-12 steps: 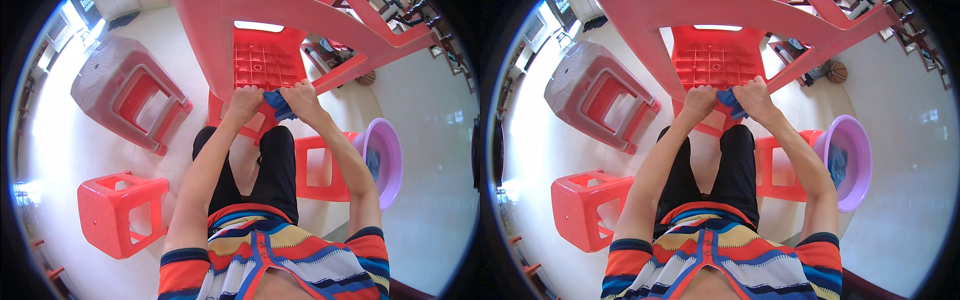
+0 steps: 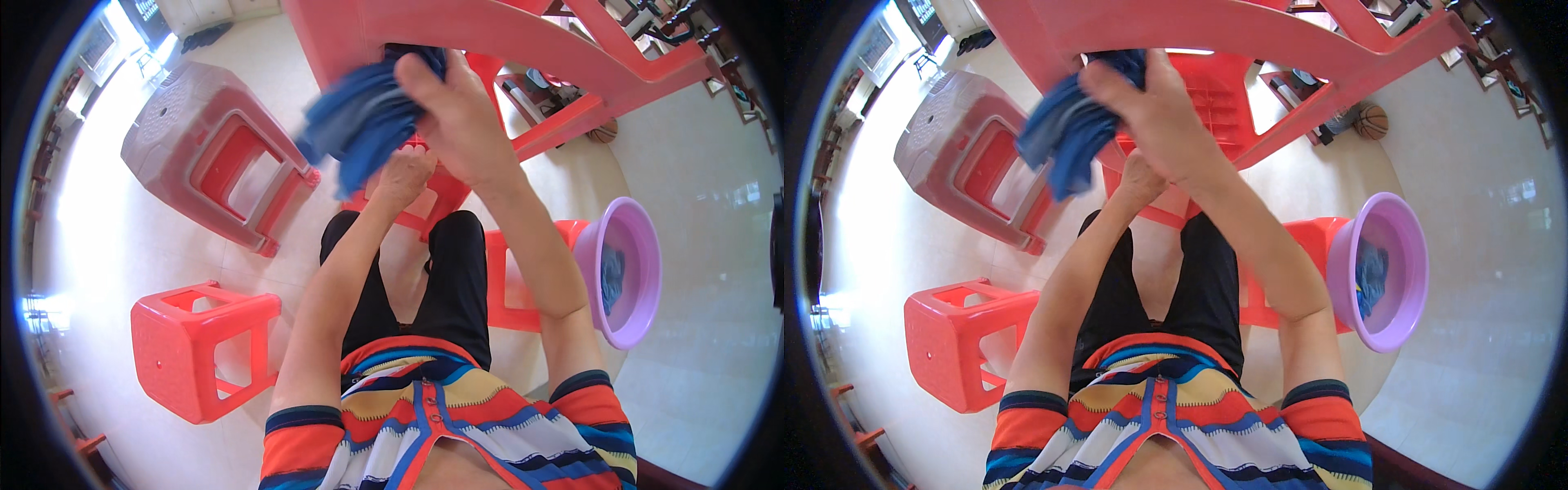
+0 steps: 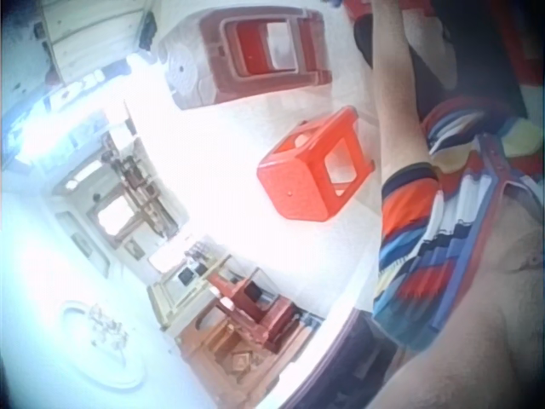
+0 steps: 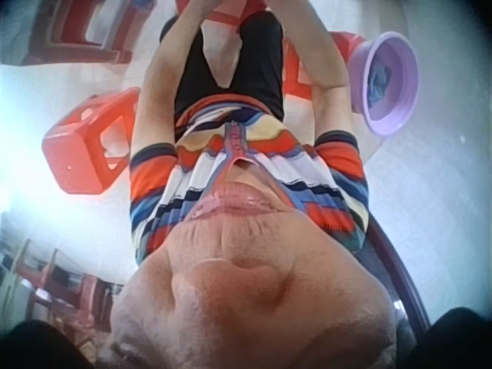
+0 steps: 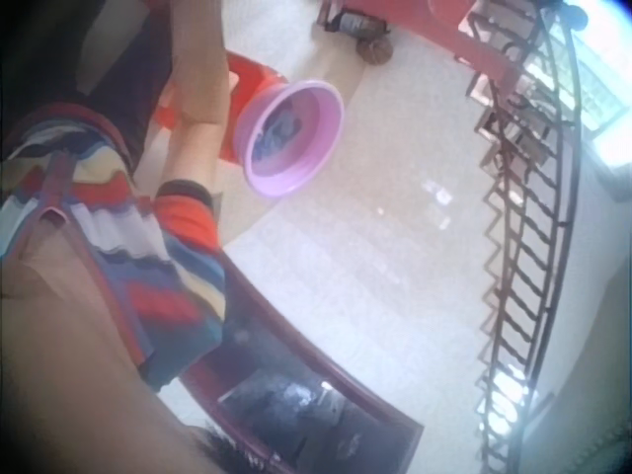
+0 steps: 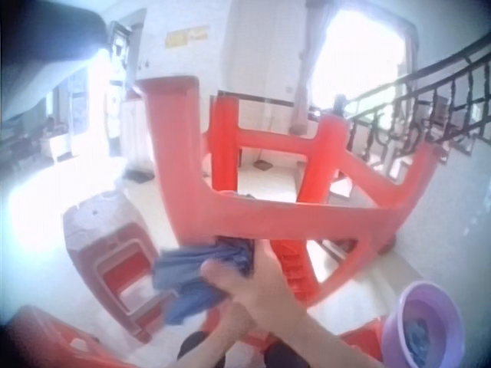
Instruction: The person cleans plastic stools by wiping the surfaces, undersides, and legs of the stools with a cloth.
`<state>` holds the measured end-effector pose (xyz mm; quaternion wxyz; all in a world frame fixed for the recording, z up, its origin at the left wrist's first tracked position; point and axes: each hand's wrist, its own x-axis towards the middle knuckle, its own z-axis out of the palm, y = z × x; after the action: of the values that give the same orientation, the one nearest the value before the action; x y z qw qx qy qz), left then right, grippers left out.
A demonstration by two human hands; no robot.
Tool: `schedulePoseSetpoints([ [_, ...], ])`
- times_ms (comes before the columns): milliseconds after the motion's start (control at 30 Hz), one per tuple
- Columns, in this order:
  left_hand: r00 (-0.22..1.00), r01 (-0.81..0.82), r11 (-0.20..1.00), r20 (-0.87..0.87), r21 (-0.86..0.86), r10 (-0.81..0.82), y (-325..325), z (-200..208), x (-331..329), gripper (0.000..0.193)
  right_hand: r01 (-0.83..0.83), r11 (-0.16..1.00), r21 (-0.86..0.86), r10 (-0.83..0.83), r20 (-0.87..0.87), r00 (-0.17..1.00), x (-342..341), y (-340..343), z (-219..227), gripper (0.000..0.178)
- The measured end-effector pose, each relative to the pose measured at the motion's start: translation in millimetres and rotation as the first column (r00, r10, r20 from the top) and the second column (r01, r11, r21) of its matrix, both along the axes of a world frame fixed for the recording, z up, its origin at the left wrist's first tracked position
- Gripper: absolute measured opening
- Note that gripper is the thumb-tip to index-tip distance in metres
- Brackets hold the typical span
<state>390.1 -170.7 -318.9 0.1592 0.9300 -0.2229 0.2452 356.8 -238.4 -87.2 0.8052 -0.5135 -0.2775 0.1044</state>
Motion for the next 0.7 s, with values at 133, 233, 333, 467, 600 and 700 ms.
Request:
schedulePoseSetpoints([
  [133,0.985,0.015,0.948,-0.158,-0.317,-0.068,-1,14,-14,0.033,0.447,0.89,-0.091,-0.33,0.547,0.769,-8,21,-24,0.044],
  [233,0.98,0.019,0.913,-0.172,-0.407,-0.097,0,5,-15,0.039,0.52,0.825,-0.22,-0.301,0.607,0.735,2,24,-47,0.04],
  [333,0.985,-0.017,0.941,-0.169,-0.338,-0.043,9,-15,-15,0.045,0.581,0.787,-0.208,-0.368,0.599,0.712,6,30,-91,0.038],
  [467,0.993,-0.032,0.957,-0.12,-0.29,-0.003,7,-30,-9,0.054,0.68,0.514,-0.522,-0.176,0.712,0.68,12,9,-145,0.042],
  [600,0.998,-0.031,0.966,-0.069,-0.257,0.014,14,-42,-7,0.062,0.535,0.626,-0.567,0.01,0.692,0.722,22,3,-118,0.045],
  [700,0.975,0.035,0.91,-0.184,-0.412,-0.121,2,-21,-6,0.066,0.514,0.762,-0.395,-0.106,0.706,0.7,21,7,-64,0.041],
])
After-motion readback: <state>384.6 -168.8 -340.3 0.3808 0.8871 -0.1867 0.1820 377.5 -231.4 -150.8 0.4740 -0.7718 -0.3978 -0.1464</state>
